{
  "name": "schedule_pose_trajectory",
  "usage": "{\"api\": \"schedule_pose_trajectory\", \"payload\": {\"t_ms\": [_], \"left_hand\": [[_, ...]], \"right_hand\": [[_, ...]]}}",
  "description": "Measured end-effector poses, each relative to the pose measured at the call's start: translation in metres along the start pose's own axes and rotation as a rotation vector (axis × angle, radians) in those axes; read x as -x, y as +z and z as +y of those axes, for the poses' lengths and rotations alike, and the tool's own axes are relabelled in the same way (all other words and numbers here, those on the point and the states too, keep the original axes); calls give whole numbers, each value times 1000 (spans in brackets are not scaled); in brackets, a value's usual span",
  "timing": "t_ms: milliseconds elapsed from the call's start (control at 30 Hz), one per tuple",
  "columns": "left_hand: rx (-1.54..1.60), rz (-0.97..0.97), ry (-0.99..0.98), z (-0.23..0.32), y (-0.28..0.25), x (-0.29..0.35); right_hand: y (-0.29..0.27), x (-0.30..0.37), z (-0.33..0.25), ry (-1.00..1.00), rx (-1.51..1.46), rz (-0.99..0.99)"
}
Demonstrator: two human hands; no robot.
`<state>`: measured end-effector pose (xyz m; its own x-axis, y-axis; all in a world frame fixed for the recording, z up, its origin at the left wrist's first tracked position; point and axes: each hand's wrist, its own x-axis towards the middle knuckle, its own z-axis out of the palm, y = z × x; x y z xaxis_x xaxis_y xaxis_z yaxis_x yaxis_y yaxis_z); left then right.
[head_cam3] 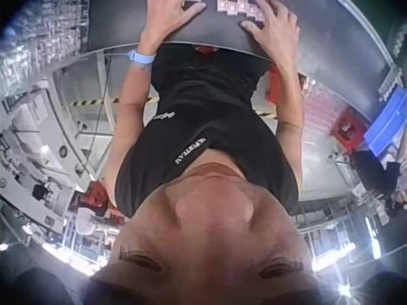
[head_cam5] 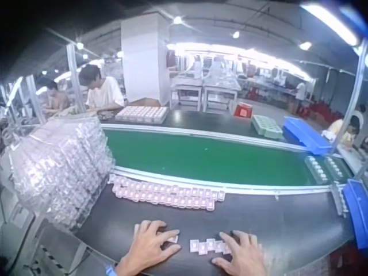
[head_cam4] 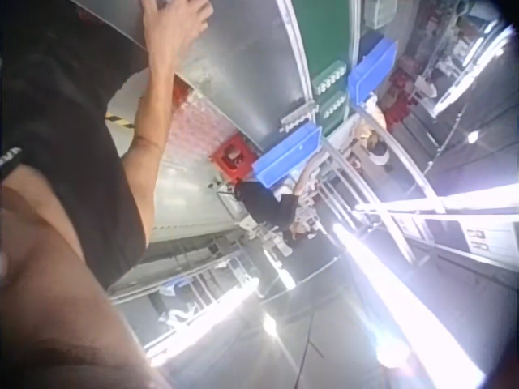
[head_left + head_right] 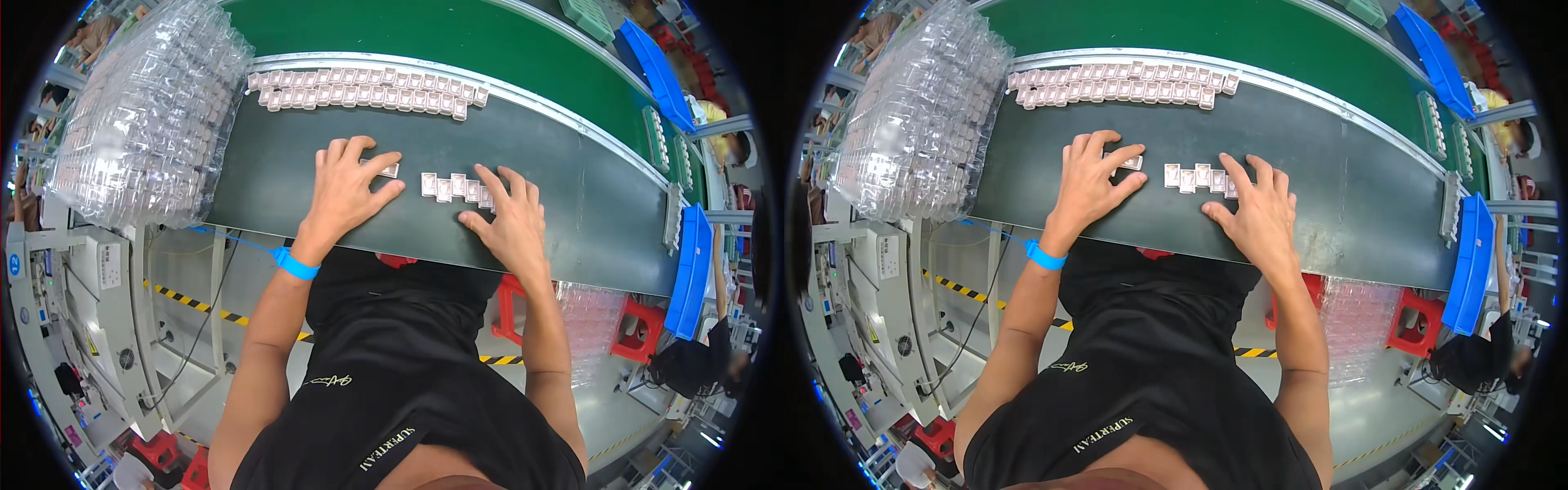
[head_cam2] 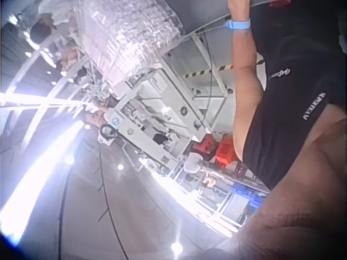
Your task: Assembling and organizing small electronic components on an industrial production line.
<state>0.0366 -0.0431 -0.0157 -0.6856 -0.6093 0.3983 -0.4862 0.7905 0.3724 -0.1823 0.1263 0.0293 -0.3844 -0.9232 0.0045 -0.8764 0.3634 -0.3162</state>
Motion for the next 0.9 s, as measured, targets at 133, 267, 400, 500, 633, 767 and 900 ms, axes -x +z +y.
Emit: {"api": "schedule_pose_trajectory", "payload": {"t_ms": [133,267,400,500,633,767,900], "left_hand": [[-9,114,45,2,9,2],[59,79,123,-3,10,0],[143,9,167,-9,8,3],[209,-29,181,-5,8,3],[250,-99,148,2,6,2],[235,-23,162,0,3,4],[203,-21,111,1,4,2]], "right_hand": [[2,-6,-12,49,56,-27],[3,-9,-18,11,67,-25],[6,-12,-18,-23,85,-20],[5,-14,-19,-23,93,-38],[8,-13,-18,-50,60,-48],[-6,-11,-14,-26,-13,-44],[-16,-3,12,-61,-93,-60]]}}
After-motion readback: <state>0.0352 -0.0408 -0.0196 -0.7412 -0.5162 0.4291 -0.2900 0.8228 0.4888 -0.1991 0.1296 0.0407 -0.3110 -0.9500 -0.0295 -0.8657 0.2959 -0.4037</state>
